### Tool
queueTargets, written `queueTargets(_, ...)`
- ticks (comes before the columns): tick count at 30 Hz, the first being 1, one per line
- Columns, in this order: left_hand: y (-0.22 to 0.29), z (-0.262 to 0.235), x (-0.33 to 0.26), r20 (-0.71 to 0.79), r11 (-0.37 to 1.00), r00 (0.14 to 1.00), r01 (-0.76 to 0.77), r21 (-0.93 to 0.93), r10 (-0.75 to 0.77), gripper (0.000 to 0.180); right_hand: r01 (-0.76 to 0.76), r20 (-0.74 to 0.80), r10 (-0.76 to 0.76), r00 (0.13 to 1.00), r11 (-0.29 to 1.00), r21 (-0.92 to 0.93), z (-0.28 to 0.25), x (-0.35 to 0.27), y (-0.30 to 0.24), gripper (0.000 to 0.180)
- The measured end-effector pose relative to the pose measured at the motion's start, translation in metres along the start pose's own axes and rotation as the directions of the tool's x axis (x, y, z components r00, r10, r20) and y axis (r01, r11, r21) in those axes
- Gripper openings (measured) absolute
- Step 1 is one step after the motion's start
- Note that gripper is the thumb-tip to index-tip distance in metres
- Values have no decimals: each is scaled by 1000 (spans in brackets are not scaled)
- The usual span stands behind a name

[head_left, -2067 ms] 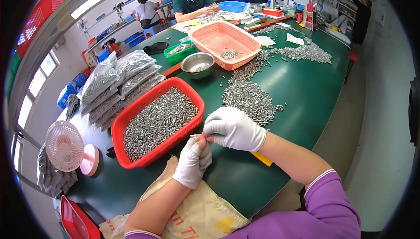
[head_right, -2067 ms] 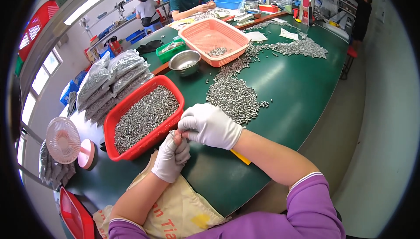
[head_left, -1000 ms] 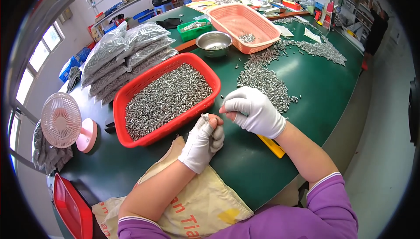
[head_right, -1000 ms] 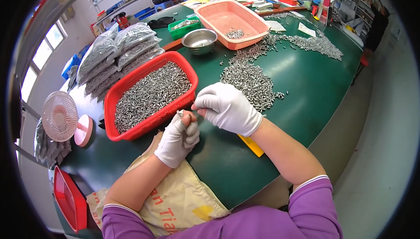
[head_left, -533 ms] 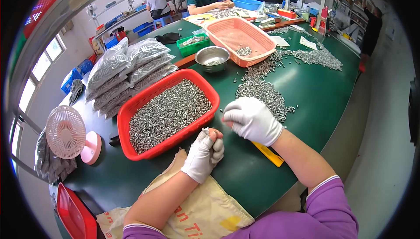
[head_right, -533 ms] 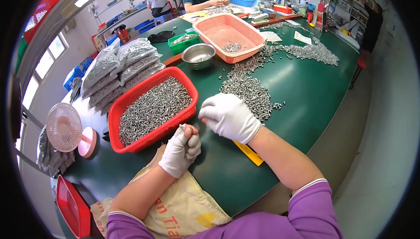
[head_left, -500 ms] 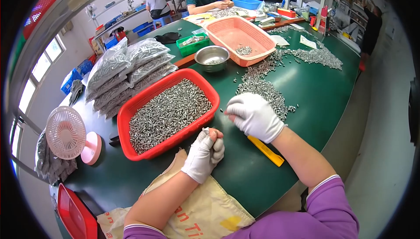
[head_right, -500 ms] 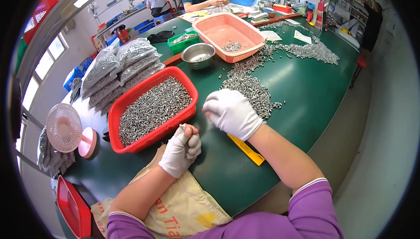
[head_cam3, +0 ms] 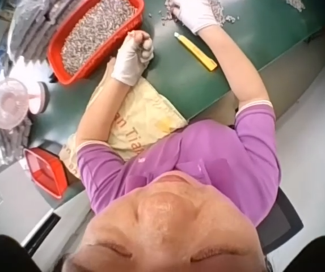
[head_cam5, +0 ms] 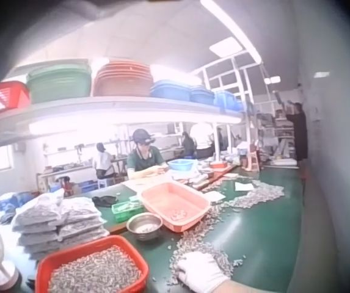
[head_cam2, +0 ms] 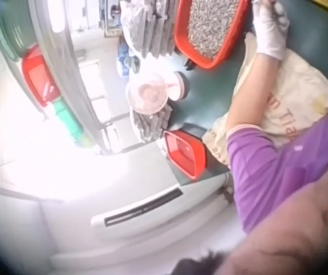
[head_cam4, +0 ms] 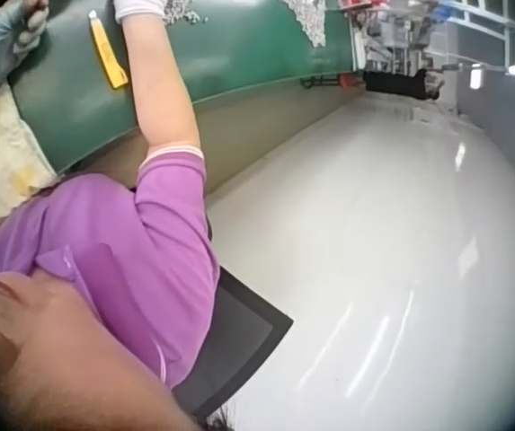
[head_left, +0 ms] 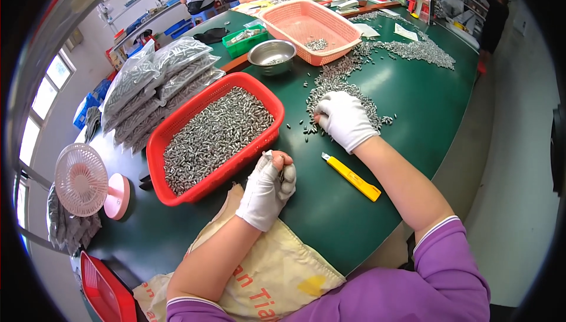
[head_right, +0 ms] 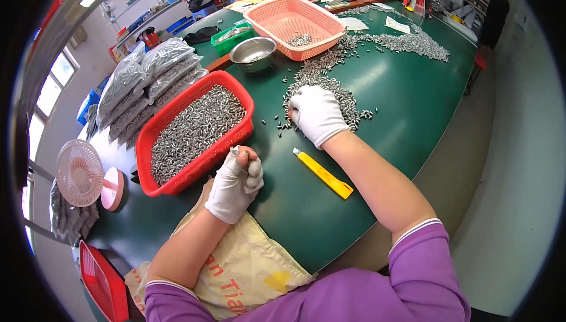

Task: Assemble small metal components at a factory workbench using a small yellow tool.

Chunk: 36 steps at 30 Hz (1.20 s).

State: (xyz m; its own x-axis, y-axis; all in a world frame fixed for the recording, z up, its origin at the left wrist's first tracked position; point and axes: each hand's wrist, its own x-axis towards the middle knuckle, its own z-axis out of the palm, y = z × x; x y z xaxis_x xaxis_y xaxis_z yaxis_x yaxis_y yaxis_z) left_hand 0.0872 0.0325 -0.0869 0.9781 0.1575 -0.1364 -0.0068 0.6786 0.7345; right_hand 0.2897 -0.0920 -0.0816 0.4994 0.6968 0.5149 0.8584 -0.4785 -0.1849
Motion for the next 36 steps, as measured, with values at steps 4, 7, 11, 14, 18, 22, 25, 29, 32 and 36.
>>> queueTargets(4,-2,-2,-1,-27,1000,1000,1,18,0,18,27,-137,-4,990,987,159,-6,-1,-8,12)
queueTargets(7,-2,-1,-3,-7,1000,1000,-10,13,10,18,-141,42,143,989,806,575,-16,-5,-23,11)
queueTargets(11,-1,-2,-3,18,1000,1000,12,-28,-12,20,-211,255,15,967,612,762,-23,-13,-40,11)
queueTargets(14,-2,-5,-2,39,999,999,15,-48,-13,22,-196,235,-23,972,481,855,-24,-17,-49,9)
queueTargets(18,-4,-7,-1,70,998,997,-6,-66,11,22,-213,267,-76,961,418,883,-26,-18,-54,9)
queueTargets(22,-2,-4,-2,42,997,999,-1,-72,4,21,-148,220,-108,970,456,877,-28,-19,-54,9)
queueTargets(25,-2,-3,-3,32,998,999,-6,-59,8,19,-129,238,-127,963,555,822,-27,-19,-50,14)
queueTargets(29,-1,1,-3,29,999,1000,-1,-36,2,15,50,123,-222,967,641,766,-26,-20,-50,14)
queueTargets(32,0,0,-3,33,999,999,11,-43,-10,15,30,133,-221,966,609,793,-29,-20,-54,13)
queueTargets(36,0,-3,-2,77,999,997,33,-43,-29,15,67,94,-248,964,572,817,-27,-22,-55,15)
